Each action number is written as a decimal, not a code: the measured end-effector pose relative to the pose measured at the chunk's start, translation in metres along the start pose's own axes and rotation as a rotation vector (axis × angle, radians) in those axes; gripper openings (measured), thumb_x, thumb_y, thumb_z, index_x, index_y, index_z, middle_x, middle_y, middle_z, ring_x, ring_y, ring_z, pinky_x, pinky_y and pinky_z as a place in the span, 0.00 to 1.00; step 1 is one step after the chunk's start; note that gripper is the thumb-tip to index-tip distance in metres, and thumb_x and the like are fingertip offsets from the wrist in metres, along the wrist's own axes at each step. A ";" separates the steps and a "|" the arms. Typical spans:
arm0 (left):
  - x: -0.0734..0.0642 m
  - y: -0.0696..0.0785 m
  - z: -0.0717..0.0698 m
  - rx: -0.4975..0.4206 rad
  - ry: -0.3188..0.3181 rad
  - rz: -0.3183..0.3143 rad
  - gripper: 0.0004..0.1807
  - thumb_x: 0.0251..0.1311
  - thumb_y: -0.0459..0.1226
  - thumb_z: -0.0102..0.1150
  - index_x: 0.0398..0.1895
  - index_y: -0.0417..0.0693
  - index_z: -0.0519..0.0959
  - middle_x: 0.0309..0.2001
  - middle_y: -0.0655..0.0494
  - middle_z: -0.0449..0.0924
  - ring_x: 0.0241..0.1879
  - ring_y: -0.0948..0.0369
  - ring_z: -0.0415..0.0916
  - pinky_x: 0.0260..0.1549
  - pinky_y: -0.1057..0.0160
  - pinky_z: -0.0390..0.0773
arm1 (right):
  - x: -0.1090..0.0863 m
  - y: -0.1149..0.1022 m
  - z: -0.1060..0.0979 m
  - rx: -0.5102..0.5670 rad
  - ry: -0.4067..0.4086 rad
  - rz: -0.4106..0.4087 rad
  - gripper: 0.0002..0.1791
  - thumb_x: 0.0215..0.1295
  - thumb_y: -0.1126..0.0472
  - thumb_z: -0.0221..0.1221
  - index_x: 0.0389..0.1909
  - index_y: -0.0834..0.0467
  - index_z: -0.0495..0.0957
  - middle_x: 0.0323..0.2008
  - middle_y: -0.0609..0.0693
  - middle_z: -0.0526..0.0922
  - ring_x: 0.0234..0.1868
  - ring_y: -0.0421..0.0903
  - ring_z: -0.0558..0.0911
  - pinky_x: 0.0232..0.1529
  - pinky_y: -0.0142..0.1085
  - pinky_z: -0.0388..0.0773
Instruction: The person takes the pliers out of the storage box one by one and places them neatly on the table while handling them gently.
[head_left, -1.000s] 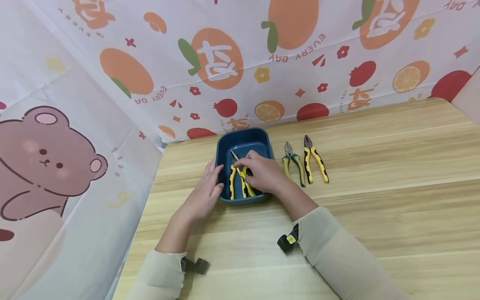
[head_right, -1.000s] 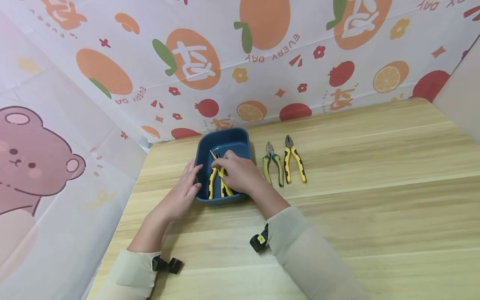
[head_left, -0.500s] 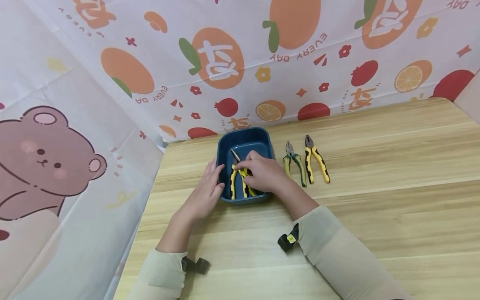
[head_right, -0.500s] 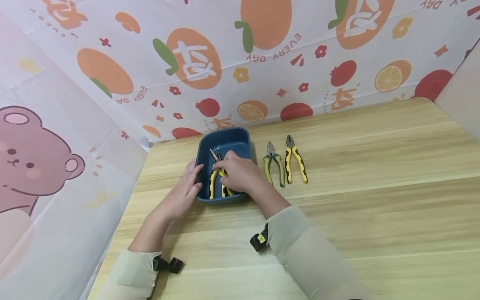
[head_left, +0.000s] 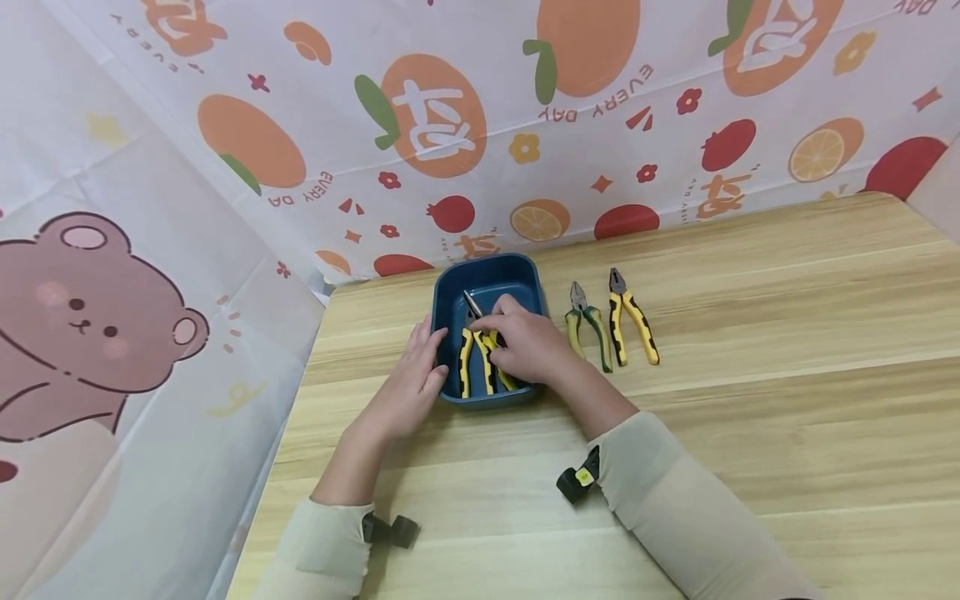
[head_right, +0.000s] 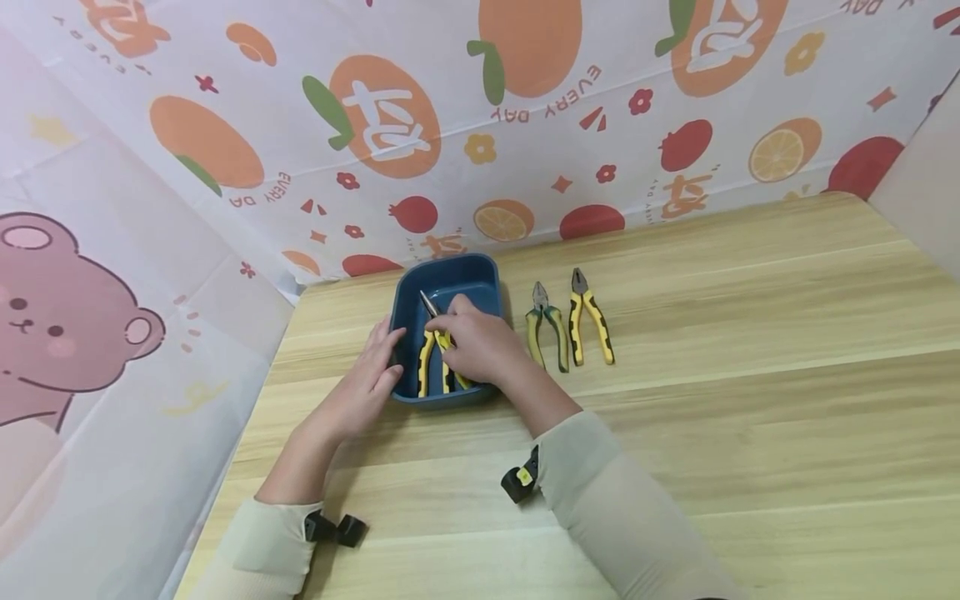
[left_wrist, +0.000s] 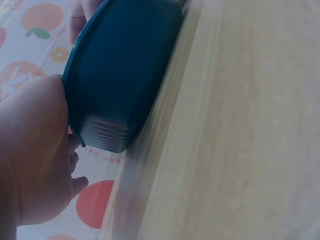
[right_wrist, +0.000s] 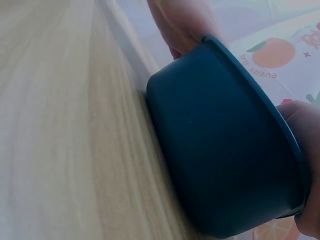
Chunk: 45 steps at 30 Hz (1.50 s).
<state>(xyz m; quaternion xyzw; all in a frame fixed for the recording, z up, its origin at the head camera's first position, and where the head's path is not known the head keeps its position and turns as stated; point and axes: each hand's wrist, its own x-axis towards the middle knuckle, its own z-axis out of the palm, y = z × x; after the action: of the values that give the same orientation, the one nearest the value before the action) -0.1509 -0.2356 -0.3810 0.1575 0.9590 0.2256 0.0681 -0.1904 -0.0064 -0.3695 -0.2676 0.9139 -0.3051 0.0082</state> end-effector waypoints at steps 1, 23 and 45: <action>0.000 0.000 0.000 0.000 0.000 0.000 0.31 0.75 0.44 0.36 0.79 0.50 0.48 0.80 0.61 0.26 0.79 0.53 0.27 0.75 0.44 0.43 | 0.000 0.000 -0.001 0.029 0.003 0.004 0.24 0.61 0.62 0.62 0.58 0.43 0.80 0.44 0.46 0.69 0.33 0.44 0.73 0.29 0.33 0.73; -0.001 0.000 0.001 0.007 0.007 -0.004 0.31 0.75 0.44 0.37 0.79 0.51 0.48 0.80 0.61 0.27 0.79 0.53 0.27 0.75 0.44 0.43 | 0.000 0.004 -0.004 0.314 0.099 0.080 0.22 0.62 0.68 0.60 0.55 0.44 0.82 0.45 0.47 0.70 0.46 0.46 0.73 0.45 0.39 0.77; 0.000 0.000 0.002 -0.006 0.017 0.007 0.31 0.75 0.44 0.37 0.78 0.50 0.49 0.80 0.59 0.28 0.79 0.52 0.28 0.75 0.44 0.43 | 0.002 0.004 0.000 0.264 0.013 0.049 0.40 0.60 0.57 0.68 0.72 0.42 0.63 0.53 0.45 0.85 0.45 0.46 0.83 0.43 0.42 0.80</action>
<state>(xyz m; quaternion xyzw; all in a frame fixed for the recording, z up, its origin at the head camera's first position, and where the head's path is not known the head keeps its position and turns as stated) -0.1503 -0.2351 -0.3827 0.1589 0.9583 0.2301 0.0597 -0.1940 -0.0046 -0.3714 -0.2398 0.8720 -0.4243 0.0449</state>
